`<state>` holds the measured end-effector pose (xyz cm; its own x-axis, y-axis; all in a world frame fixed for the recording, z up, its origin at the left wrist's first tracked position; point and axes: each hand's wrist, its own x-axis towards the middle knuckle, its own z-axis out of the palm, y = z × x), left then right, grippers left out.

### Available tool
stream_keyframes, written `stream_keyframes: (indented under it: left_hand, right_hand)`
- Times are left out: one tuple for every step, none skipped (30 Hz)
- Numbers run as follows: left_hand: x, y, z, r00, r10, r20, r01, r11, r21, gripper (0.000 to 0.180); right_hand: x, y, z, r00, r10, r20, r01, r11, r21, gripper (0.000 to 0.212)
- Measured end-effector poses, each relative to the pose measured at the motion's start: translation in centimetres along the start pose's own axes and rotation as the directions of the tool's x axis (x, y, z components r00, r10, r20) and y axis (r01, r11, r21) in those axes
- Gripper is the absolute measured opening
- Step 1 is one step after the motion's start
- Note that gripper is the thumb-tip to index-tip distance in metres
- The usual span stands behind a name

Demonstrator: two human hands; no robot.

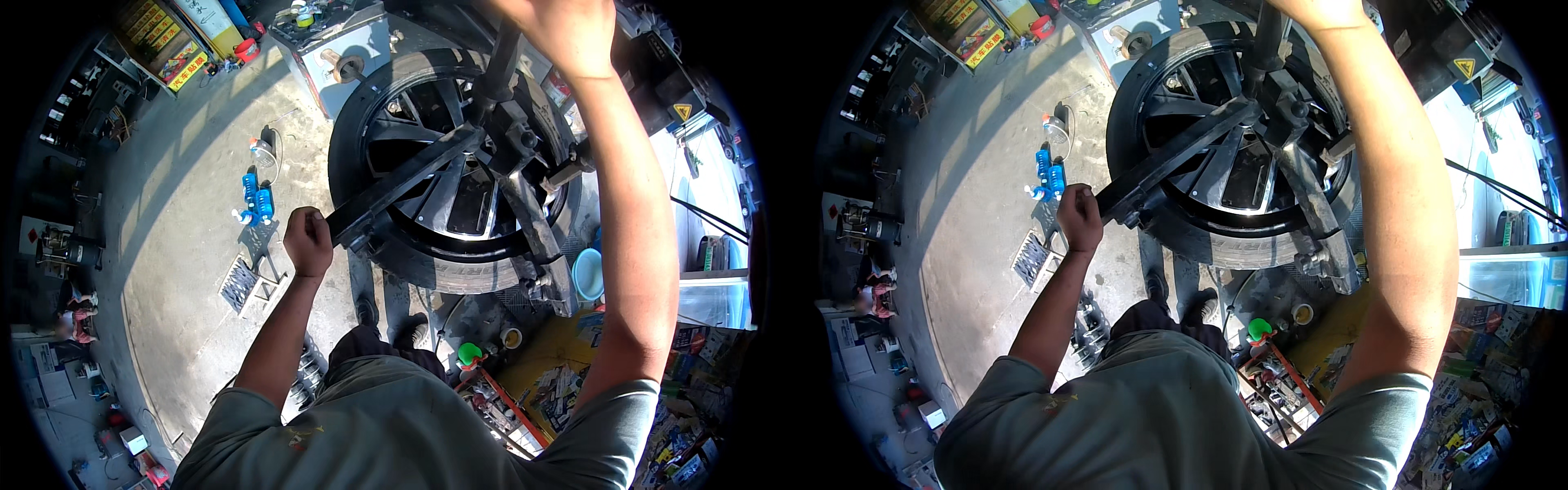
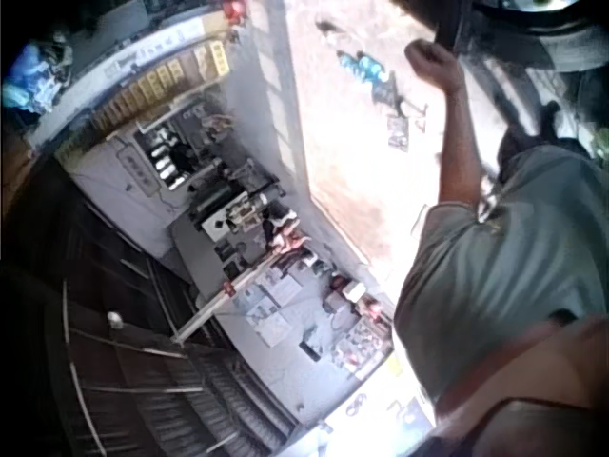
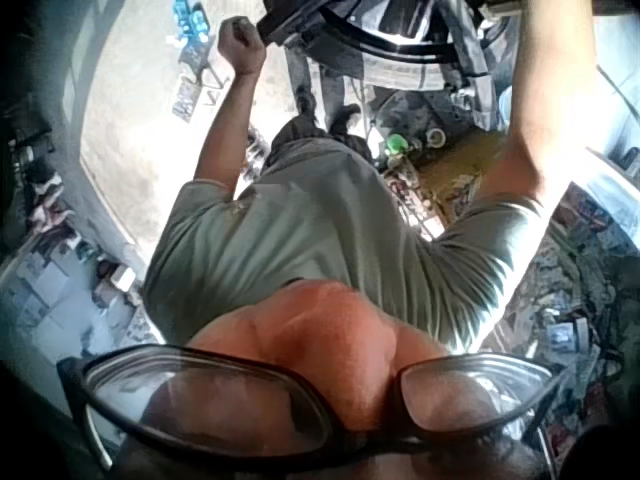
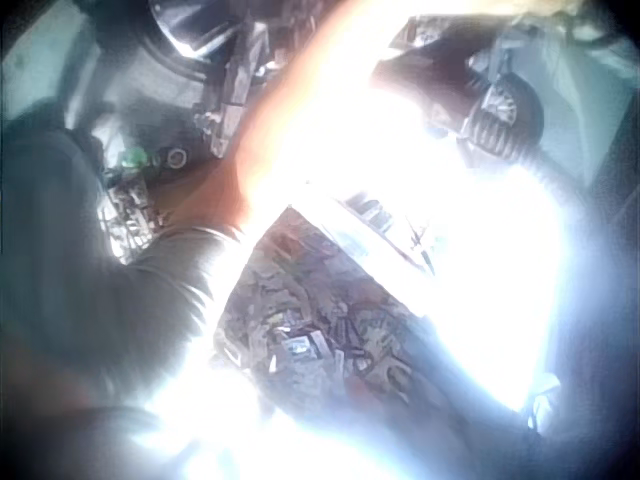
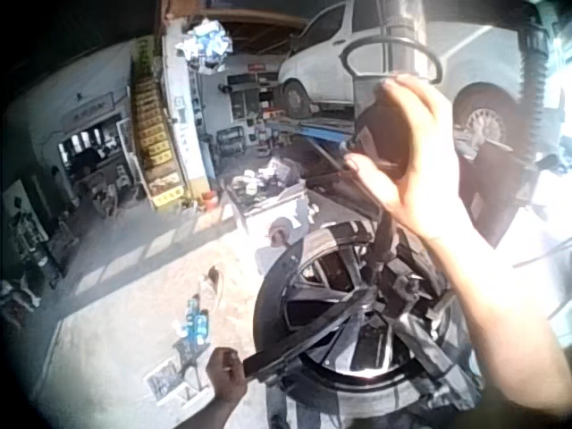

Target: The person applies a yellow lubricant to the bead of a car tire using a brush, then mounts the tire onto a rim using a tire changer machine. The person secures the rim with clamps and inflates the tire using an air hose.

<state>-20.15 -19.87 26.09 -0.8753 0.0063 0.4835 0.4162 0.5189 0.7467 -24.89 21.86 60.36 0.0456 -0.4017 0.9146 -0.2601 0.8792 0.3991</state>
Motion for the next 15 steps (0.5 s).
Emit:
stream_keyframes:
  left_hand:
    - [-0.5,-0.1,0.4,0.996,-0.057,-0.064,0.053,0.997,-0.055,0.014]
    - [-0.9,0.0,0.6,0.986,-0.116,-0.123,0.102,0.988,-0.113,0.014]
    - [-1.6,0.1,0.8,0.965,-0.213,-0.153,0.196,0.973,-0.120,0.013]
    - [-2.1,0.3,1.7,0.946,-0.285,-0.154,0.238,0.933,-0.269,0.013]
    - [-2.9,-0.1,2.0,0.929,-0.322,-0.181,0.252,0.911,-0.325,0.013]
    - [-3.6,-0.3,2.3,0.909,-0.364,-0.204,0.269,0.885,-0.381,0.013]
    - [-3.7,0.6,2.5,0.895,-0.401,-0.193,0.295,0.859,-0.419,0.013]
    - [-4.8,0.1,2.7,0.883,-0.412,-0.225,0.304,0.867,-0.394,0.014]
    - [-5.3,-0.3,3.4,0.877,-0.410,-0.250,0.301,0.874,-0.381,0.015]
    - [-5.8,-0.5,4.1,0.870,-0.410,-0.274,0.298,0.880,-0.369,0.017]
    - [-6.2,-0.7,4.2,0.847,-0.446,-0.290,0.325,0.865,-0.381,0.018]
    - [-6.1,-0.6,4.4,0.830,-0.461,-0.314,0.312,0.850,-0.423,0.018]
    - [-6.0,-0.4,4.6,0.812,-0.477,-0.336,0.297,0.833,-0.466,0.019]
    - [-5.4,-0.3,5.0,0.794,-0.493,-0.355,0.275,0.813,-0.514,0.019]
    - [-5.1,-0.4,5.3,0.791,-0.435,-0.430,0.202,0.849,-0.488,0.020]
  right_hand:
    - [-0.3,-1.2,0.3,0.998,0.058,-0.002,-0.058,0.998,-0.024,0.078]
    - [-0.4,-2.2,0.9,0.993,0.113,-0.019,-0.114,0.992,-0.047,0.071]
    - [-0.8,-3.1,1.2,0.987,0.159,-0.029,-0.160,0.985,-0.066,0.066]
    - [-0.6,-3.0,1.0,0.990,0.129,-0.064,-0.135,0.985,-0.111,0.056]
    - [-0.8,-3.3,2.0,0.988,0.110,-0.110,-0.124,0.984,-0.127,0.046]
    - [-1.0,-3.1,2.2,0.992,0.078,-0.098,-0.093,0.984,-0.154,0.035]
    - [-1.2,-2.6,1.8,0.996,0.045,-0.079,-0.060,0.979,-0.197,0.024]
    - [-1.2,-2.8,1.4,0.998,0.050,-0.026,-0.054,0.978,-0.201,0.022]
    - [-0.8,-2.8,0.7,0.998,0.048,0.027,-0.041,0.975,-0.219,0.020]
    - [-0.6,-3.1,0.3,0.993,0.108,0.051,-0.096,0.975,-0.200,0.020]
    - [-1.1,-3.1,1.2,0.989,0.133,0.060,-0.121,0.977,-0.173,0.019]
    - [-1.0,-3.3,1.3,0.986,0.152,0.067,-0.144,0.983,-0.116,0.018]
    - [-0.7,-3.8,1.2,0.974,0.206,0.091,-0.192,0.971,-0.138,0.020]
    - [-0.2,-4.5,1.1,0.961,0.253,0.111,-0.233,0.958,-0.167,0.023]
    - [0.1,-5.4,1.2,0.956,0.273,0.112,-0.260,0.959,-0.115,0.026]
